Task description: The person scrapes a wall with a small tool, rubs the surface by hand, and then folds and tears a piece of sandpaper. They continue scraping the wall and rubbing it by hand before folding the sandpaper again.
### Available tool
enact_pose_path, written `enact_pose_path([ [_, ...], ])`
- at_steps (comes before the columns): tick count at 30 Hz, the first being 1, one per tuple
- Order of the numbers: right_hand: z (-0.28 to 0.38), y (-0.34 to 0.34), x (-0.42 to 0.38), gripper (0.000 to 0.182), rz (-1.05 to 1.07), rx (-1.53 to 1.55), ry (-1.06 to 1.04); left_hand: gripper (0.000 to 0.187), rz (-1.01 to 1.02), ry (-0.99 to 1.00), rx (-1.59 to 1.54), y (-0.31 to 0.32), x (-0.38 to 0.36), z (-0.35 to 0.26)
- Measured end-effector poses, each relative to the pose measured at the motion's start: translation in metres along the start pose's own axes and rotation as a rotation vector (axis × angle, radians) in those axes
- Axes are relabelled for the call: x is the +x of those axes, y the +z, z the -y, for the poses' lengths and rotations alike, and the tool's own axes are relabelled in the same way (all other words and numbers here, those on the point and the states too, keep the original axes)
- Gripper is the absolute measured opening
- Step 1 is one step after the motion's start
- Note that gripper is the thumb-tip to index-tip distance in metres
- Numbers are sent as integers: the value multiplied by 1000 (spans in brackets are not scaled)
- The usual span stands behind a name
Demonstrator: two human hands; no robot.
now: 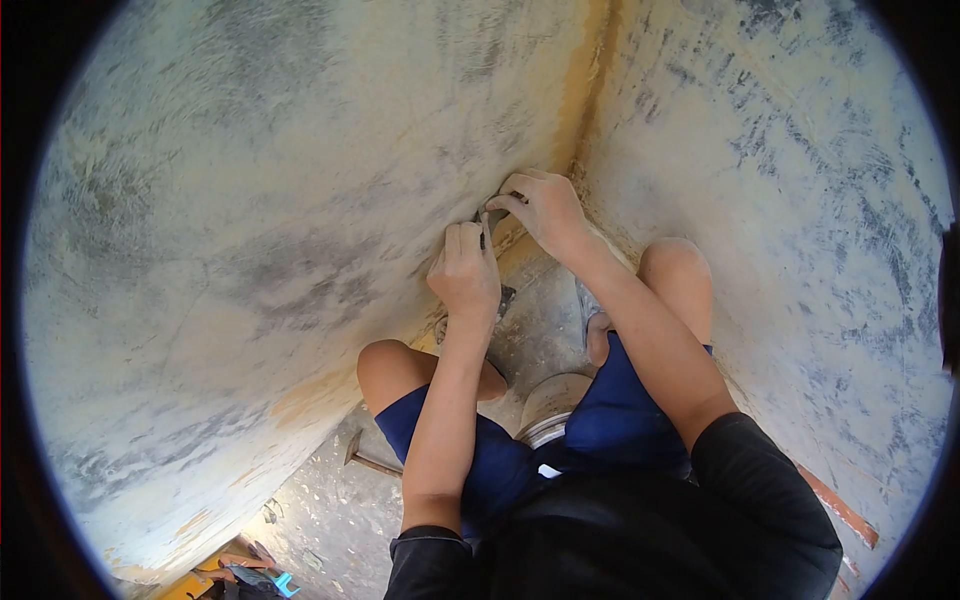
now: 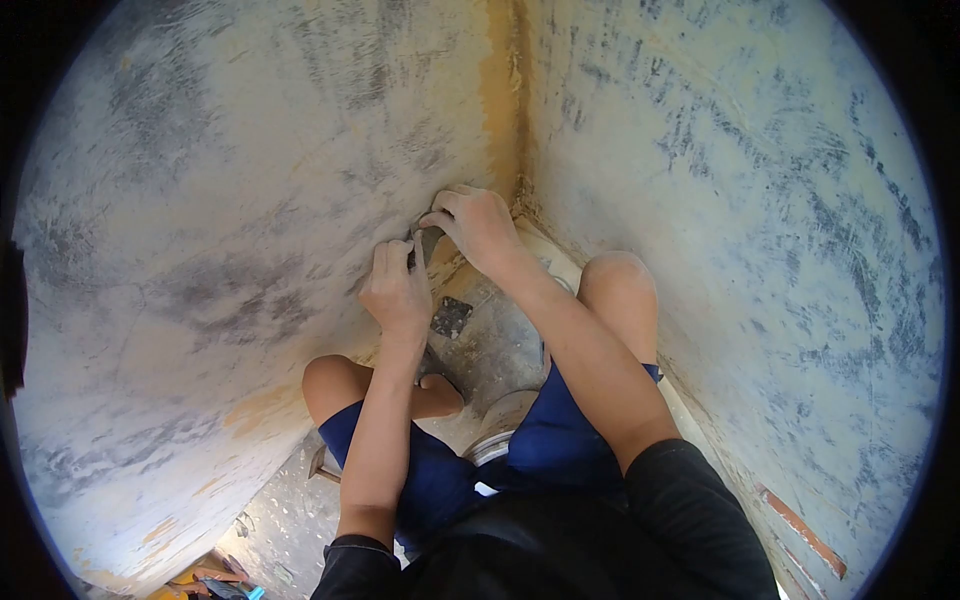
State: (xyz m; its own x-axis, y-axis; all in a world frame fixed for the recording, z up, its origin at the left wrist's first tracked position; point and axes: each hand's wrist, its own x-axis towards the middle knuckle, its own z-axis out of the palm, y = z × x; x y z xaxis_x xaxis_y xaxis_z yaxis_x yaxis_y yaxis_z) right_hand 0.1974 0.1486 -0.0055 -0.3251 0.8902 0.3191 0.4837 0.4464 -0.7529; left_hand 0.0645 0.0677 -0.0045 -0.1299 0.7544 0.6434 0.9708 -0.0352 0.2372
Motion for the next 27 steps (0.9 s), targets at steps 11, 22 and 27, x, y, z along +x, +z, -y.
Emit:
enact_pose_path([
  [11, 1, -1, -2, 11, -67, -96, -99, 15, 24, -2, -101, -1, -4, 4],
  [22, 2, -3, 3, 10, -38, -52, -102, 11, -8, -50, -67, -7, -2, -3],
  [27, -5, -17, 6, 10, -60, -77, -61, 14, -44, 9, -110, 2, 9, -8],
])
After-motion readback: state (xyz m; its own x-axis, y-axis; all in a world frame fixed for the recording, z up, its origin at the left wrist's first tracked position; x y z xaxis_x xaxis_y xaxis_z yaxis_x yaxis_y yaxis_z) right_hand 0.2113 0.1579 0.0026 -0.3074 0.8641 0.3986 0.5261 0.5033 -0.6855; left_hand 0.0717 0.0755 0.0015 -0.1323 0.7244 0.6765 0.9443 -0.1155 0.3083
